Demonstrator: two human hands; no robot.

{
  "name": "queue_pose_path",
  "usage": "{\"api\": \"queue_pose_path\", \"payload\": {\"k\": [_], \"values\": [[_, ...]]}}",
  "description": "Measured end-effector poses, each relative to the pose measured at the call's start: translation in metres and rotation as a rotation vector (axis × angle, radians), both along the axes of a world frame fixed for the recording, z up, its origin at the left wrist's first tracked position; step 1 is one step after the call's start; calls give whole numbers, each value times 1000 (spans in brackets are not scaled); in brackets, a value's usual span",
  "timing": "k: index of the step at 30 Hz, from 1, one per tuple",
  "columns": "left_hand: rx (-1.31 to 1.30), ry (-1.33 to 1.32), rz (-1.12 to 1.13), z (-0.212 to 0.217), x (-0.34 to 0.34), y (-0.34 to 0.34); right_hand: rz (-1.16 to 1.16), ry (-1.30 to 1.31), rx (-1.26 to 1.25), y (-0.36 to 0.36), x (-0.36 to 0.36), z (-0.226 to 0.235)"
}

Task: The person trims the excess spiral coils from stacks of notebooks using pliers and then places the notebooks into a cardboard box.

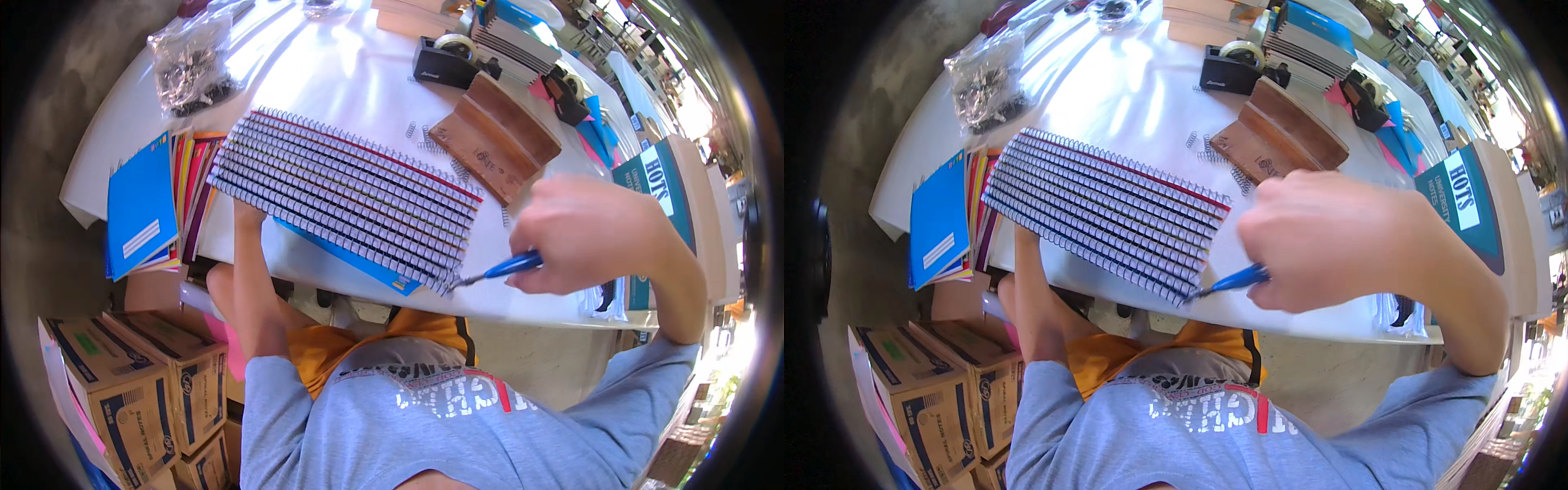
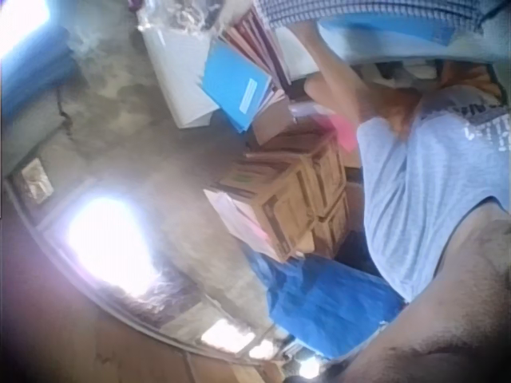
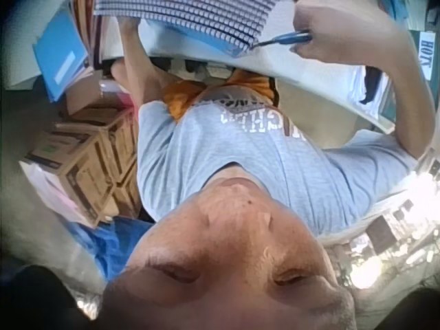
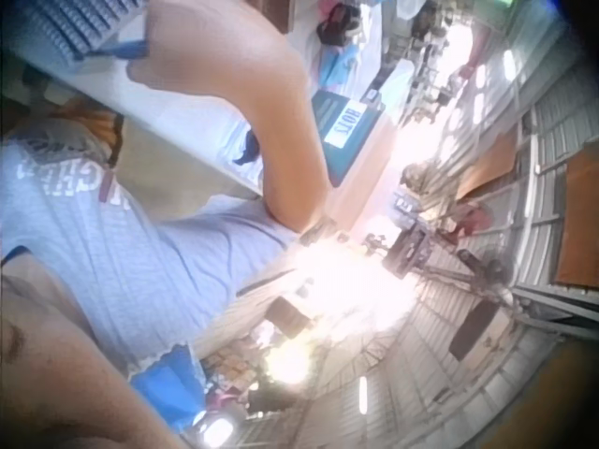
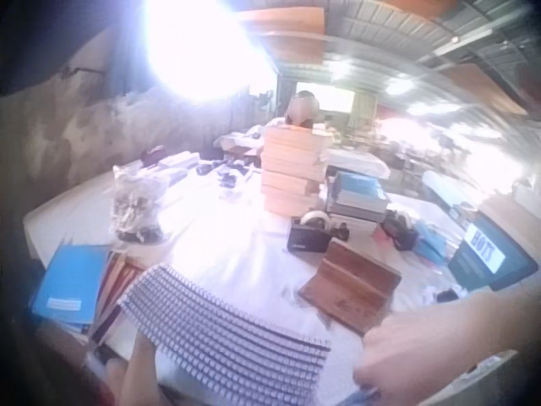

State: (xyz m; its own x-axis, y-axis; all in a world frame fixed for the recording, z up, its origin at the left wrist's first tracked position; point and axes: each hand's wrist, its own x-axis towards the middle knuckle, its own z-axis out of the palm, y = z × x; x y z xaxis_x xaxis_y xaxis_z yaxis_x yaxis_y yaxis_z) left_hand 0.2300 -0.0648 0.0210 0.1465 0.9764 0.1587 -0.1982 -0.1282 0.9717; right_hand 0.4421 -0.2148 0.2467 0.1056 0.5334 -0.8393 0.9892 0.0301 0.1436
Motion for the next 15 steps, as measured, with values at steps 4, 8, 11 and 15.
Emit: {"api": "queue_pose_path", "payload": {"k": [4,8,11,15], "values": [[6,72,153,-8,-33,-14,162,204,950,-72,65,-49],[10,199,244,-23,-43,-33,-554,-33,902,-175,93,-200],[350,549,457,-44,-54,-48,-722,-290,1038,-180,60,-251],[398,552,366,-32,-51,-55,-569,266,1757,-115,21,-195]]}}
